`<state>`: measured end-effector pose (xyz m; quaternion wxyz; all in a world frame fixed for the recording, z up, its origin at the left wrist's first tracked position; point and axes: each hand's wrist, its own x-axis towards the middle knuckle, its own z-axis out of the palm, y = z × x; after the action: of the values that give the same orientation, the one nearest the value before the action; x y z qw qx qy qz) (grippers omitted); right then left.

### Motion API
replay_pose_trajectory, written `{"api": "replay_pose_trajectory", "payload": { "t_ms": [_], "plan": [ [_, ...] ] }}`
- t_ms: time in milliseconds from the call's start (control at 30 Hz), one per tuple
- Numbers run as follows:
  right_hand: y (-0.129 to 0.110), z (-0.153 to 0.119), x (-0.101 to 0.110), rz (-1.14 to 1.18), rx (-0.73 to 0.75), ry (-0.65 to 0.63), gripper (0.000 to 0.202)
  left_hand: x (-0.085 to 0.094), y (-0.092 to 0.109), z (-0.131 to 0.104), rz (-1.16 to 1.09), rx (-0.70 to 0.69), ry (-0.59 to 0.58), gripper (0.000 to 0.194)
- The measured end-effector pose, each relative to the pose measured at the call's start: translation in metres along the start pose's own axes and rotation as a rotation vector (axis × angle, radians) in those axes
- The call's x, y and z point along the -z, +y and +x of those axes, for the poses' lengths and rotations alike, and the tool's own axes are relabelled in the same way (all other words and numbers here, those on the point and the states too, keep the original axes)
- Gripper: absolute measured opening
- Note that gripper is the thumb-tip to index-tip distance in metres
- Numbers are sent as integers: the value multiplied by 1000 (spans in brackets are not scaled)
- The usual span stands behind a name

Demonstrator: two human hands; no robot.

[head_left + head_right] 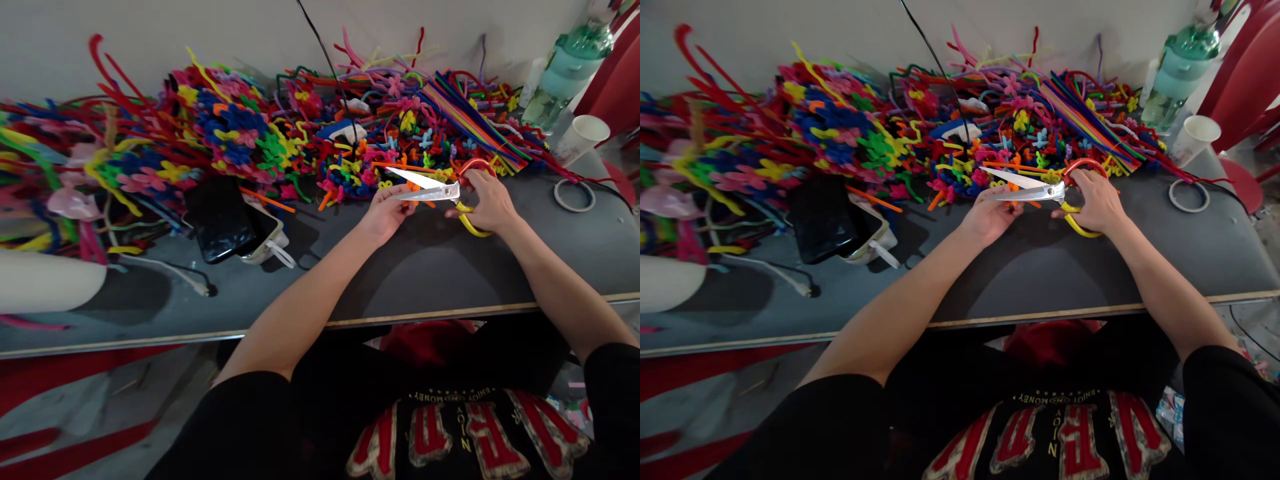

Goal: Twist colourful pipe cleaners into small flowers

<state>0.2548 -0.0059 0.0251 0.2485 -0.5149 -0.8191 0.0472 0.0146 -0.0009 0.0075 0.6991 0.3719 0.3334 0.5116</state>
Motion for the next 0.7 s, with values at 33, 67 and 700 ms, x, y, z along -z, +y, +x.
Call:
{"api": "replay_pose_trajectory", "payload": {
  "t_ms": [33, 67, 700],
  "plan": [
    [0, 0, 0, -1, 0, 1, 69, 0, 0, 0, -5, 5, -6, 18],
    [-1, 0, 0, -1, 0, 2, 69, 0, 0, 0, -7, 9, -9, 18],
    [-10, 0, 7, 29, -12, -11, 59, 1, 0, 1, 63, -27, -25, 14]
  ]
}}
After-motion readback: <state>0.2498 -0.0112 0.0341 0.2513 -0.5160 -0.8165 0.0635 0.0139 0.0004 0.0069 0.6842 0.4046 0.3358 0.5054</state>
